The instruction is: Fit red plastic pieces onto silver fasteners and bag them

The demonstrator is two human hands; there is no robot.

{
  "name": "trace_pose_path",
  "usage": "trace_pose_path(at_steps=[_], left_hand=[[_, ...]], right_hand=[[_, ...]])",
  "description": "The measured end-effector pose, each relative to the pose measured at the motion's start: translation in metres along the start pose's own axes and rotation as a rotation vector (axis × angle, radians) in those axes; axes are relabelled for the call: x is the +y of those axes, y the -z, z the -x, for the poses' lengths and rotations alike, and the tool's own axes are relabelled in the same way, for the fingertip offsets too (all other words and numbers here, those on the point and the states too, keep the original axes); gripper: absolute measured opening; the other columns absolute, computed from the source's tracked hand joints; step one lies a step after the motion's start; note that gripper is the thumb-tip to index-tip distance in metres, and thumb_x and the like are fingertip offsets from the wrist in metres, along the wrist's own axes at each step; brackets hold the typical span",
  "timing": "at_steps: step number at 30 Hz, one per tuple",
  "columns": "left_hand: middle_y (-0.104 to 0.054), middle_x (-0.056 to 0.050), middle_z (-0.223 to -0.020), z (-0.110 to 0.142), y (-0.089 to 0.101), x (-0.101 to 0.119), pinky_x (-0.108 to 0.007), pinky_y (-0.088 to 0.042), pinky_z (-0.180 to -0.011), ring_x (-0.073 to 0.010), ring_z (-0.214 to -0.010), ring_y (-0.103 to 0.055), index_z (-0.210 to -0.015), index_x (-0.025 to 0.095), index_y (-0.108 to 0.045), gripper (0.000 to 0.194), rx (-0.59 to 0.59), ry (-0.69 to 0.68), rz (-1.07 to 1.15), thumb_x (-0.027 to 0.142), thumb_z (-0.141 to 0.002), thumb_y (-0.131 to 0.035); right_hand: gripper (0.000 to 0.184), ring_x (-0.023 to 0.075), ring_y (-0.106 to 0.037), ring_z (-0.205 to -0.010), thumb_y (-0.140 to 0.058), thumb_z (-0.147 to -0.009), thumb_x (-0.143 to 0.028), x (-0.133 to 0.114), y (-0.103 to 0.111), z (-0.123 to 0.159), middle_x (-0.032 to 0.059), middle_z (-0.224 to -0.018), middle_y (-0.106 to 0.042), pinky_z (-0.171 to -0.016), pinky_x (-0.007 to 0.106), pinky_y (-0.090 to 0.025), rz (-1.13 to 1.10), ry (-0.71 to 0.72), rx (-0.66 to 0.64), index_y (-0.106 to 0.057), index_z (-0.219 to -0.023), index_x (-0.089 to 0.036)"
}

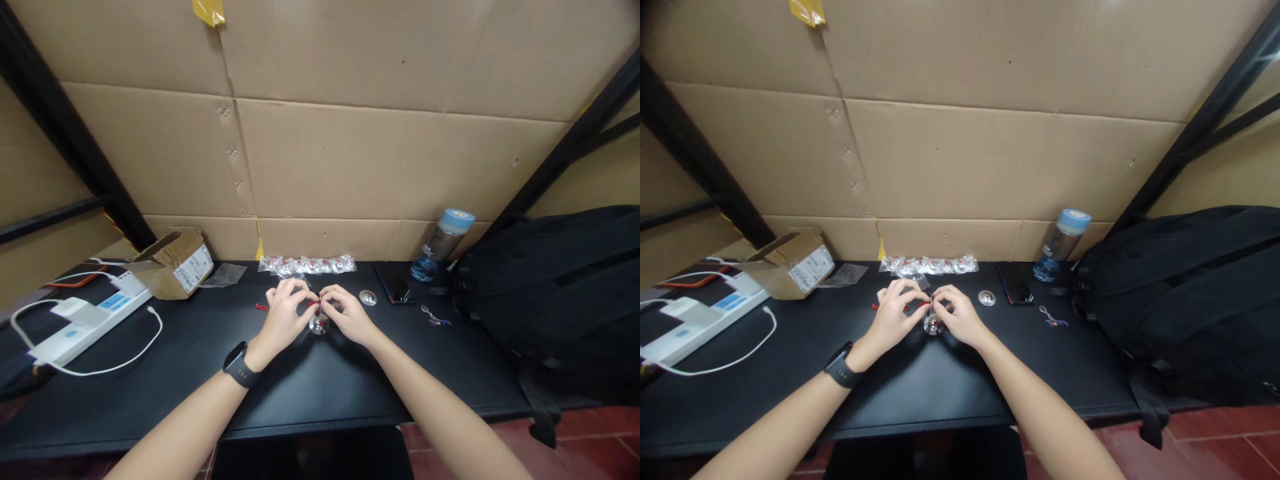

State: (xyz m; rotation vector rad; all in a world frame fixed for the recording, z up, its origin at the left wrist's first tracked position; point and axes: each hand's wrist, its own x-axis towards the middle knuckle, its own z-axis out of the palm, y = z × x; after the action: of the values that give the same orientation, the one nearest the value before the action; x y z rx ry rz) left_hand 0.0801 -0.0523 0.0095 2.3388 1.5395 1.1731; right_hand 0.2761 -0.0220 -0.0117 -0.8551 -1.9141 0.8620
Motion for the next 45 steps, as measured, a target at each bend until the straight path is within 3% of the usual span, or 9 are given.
trace_pose_path(at_steps=[5,11,21,24,27,29,33,38,45], left_hand=[[-0.063,-0.001,-0.127,0.0,0.004,0.001,-0.038,-0.033,-0.095,-0.0234,-0.121,-0.053,-0.119,0.032,-0.063,0.025,-0.078,-0.049,0.068,0.033,-0.094,-0.059],[-0.065,-0.003,-0.125,0.002,-0.003,-0.002,-0.041,-0.032,-0.094,-0.0272,-0.122,-0.051,-0.109,0.028,-0.065,0.026,-0.184,-0.068,-0.037,0.03,-0.083,-0.067],[-0.063,-0.005,-0.131,0.001,-0.011,-0.013,-0.043,-0.034,-0.096,-0.0267,-0.124,-0.048,-0.127,0.031,-0.06,0.032,-0.248,-0.043,-0.059,0.044,-0.101,-0.047],[-0.064,-0.006,-0.126,0.003,-0.012,-0.016,-0.043,-0.035,-0.094,-0.0274,-0.121,-0.048,-0.124,0.029,-0.061,0.031,-0.272,-0.042,-0.077,0.044,-0.099,-0.051],[-0.066,-0.005,-0.119,0.007,-0.014,-0.014,-0.042,-0.034,-0.093,-0.027,-0.117,-0.048,-0.119,0.031,-0.065,0.027,-0.355,-0.152,-0.09,0.043,-0.097,-0.055],[-0.067,-0.005,-0.114,0.009,-0.015,-0.01,-0.041,-0.033,-0.092,-0.0263,-0.114,-0.049,-0.117,0.031,-0.067,0.025,-0.389,-0.238,-0.093,0.043,-0.097,-0.056],[-0.069,-0.004,-0.103,0.011,-0.019,-0.005,-0.042,-0.03,-0.09,-0.0244,-0.11,-0.05,-0.103,0.028,-0.072,0.018,-0.371,-0.325,-0.144,0.034,-0.099,-0.055],[-0.071,-0.004,-0.089,0.01,-0.018,-0.005,-0.045,-0.025,-0.089,-0.0246,-0.109,-0.05,-0.091,0.026,-0.072,0.019,-0.302,-0.319,-0.254,0.027,-0.1,-0.055],[-0.066,-0.004,-0.075,0.01,-0.017,-0.012,-0.048,-0.025,-0.09,-0.0253,-0.105,-0.052,-0.09,0.026,-0.072,0.018,-0.318,-0.283,-0.326,0.019,-0.097,-0.058]], right_hand=[[0.011,0.0188,-0.062,-0.101,-0.059,-0.093,-0.024,-0.005,0.007,0.0,0.0072,-0.114,-0.06,-0.081,0.03,-0.052,0.118,0.054,-0.007,-0.066,-0.087,-0.02],[0.007,0.0212,-0.057,-0.112,-0.062,-0.088,-0.016,-0.008,0.013,0.001,0.0062,-0.116,-0.06,-0.1,0.038,-0.044,0.234,0.146,-0.011,-0.065,-0.084,-0.021],[0.008,0.0226,-0.055,-0.109,-0.059,-0.089,-0.018,0.001,0.026,-0.002,0.0075,-0.114,-0.06,-0.1,0.039,-0.043,0.463,0.101,0.087,-0.064,-0.084,-0.021],[0.01,0.0227,-0.055,-0.104,-0.061,-0.089,-0.021,0.01,0.035,-0.002,0.0071,-0.112,-0.062,-0.094,0.038,-0.045,0.586,-0.009,0.028,-0.065,-0.08,-0.021],[0.012,0.0216,-0.057,-0.101,-0.061,-0.089,-0.024,0.017,0.043,0.0,0.0058,-0.107,-0.064,-0.09,0.036,-0.046,0.653,-0.107,-0.056,-0.065,-0.078,-0.021],[0.007,0.0199,-0.059,-0.096,-0.061,-0.089,-0.023,0.018,0.047,0.001,0.0045,-0.103,-0.065,-0.086,0.033,-0.046,0.662,-0.144,-0.082,-0.067,-0.09,-0.022],[0.041,0.017,-0.062,-0.089,-0.064,-0.085,-0.02,0.014,0.051,0.002,0.0028,-0.104,-0.066,-0.077,0.027,-0.044,0.684,-0.15,-0.157,-0.063,-0.125,-0.028],[0.018,0.0179,-0.064,-0.092,-0.061,-0.092,-0.029,0.009,0.049,0.002,0.0023,-0.101,-0.069,-0.074,0.026,-0.042,0.756,-0.151,-0.237,-0.073,-0.105,-0.03],[0.019,0.019,-0.067,-0.093,-0.059,-0.089,-0.02,0.008,0.042,0.0,0.0013,-0.098,-0.072,-0.076,0.027,-0.042,0.848,-0.15,-0.225,-0.074,-0.096,-0.028]])
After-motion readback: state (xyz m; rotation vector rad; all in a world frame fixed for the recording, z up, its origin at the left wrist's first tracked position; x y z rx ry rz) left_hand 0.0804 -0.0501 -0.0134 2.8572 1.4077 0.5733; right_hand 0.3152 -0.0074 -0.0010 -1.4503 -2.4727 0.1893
